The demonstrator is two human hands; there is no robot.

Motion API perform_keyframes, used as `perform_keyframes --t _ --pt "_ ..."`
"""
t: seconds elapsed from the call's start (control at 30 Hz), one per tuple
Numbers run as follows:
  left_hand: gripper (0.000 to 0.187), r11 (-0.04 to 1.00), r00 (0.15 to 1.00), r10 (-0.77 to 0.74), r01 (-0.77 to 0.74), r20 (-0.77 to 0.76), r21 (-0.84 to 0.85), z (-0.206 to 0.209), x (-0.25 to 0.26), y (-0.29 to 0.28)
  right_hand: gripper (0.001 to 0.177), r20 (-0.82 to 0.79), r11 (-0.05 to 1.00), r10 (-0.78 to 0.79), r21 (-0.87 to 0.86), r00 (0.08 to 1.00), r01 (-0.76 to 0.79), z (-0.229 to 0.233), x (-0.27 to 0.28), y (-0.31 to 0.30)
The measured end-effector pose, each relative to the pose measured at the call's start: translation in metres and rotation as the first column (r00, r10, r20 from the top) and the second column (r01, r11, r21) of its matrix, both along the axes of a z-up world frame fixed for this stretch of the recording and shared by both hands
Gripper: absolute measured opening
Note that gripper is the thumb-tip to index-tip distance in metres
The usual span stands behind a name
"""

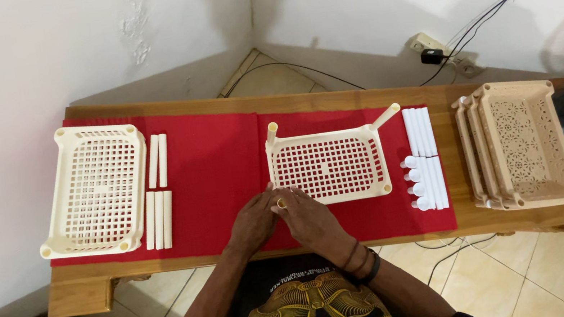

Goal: The person assembles a small plastic stool by inserting cylindrical legs into the corners of a perforated seat base. They handle the seat and legs, aligning and pressing each leg into place, then flip the stool to check the assembly.

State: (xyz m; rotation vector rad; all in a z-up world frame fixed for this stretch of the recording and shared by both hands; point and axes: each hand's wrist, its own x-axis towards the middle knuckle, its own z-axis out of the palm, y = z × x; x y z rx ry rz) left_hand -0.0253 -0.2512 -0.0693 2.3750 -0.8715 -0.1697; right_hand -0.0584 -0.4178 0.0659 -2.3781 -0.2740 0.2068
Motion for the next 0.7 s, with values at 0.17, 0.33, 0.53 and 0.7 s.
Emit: perform_keyframes --t 0.17,0.33,0.53,0.7 --pt "0.041 0.999 0.999 0.016 -0.014 0.041 -0.042 -0.009 -0.002 -0.002 0.031 0.063 1.0 0.023 0.008 0.998 -0.024 0.004 0.005 0.001" --pt "0.041 0.984 0.999 0.051 -0.049 0.003 -0.173 -0.005 -0.001 -0.001 0.031 -0.058 0.994 -0.011 0.106 0.998 0.017 0.009 0.008 -0.009" --pt "0.045 0.989 1.0 0.012 -0.014 -0.016 -0.149 0.008 0.002 0.008 0.03 -0.104 0.918 0.013 0.396 0.995 0.03 -0.036 0.011 -0.005" --pt "0.062 0.973 0.998 0.051 -0.041 0.038 -0.229 0.013 0.009 0.003 0.054 -0.23 0.836 -0.17 0.481 0.958 0.264 -0.094 0.016 0.005"
